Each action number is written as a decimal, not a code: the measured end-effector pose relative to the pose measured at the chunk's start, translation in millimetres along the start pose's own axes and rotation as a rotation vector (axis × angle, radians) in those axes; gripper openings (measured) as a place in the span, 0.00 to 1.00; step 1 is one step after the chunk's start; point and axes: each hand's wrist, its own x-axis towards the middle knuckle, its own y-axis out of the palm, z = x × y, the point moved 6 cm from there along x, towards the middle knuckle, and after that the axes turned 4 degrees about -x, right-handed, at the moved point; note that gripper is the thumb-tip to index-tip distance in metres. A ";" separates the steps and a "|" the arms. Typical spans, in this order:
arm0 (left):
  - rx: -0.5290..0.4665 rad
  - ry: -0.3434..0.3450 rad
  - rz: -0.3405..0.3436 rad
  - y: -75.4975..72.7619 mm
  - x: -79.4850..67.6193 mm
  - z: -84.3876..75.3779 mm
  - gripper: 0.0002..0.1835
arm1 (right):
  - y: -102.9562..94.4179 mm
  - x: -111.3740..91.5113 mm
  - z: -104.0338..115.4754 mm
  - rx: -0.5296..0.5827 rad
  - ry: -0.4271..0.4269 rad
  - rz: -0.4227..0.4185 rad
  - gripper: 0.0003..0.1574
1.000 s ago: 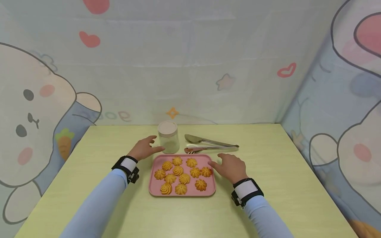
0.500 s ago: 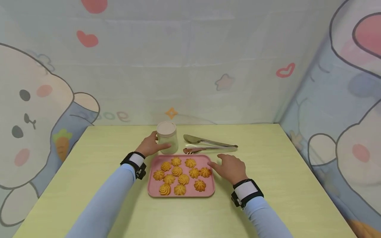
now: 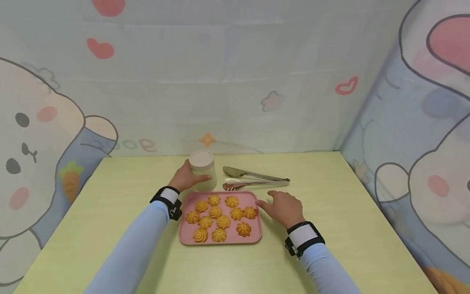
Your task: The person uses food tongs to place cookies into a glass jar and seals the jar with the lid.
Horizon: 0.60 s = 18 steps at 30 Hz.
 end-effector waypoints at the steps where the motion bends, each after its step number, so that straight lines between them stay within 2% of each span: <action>1: -0.004 0.003 -0.002 -0.6 0.1 -0.3 0.57 | 0.3 -0.1 -0.1 0.002 0.001 0.002 0.42; 9: 0.007 0.029 -0.008 -6.4 -1.6 -11.2 0.56 | 2.4 -1.0 -1.5 0.005 0.002 0.002 0.42; 18: 0.017 0.031 -0.035 -6.6 -2.2 -15.4 0.53 | -0.2 -2.7 1.0 0.007 -0.004 0.000 0.41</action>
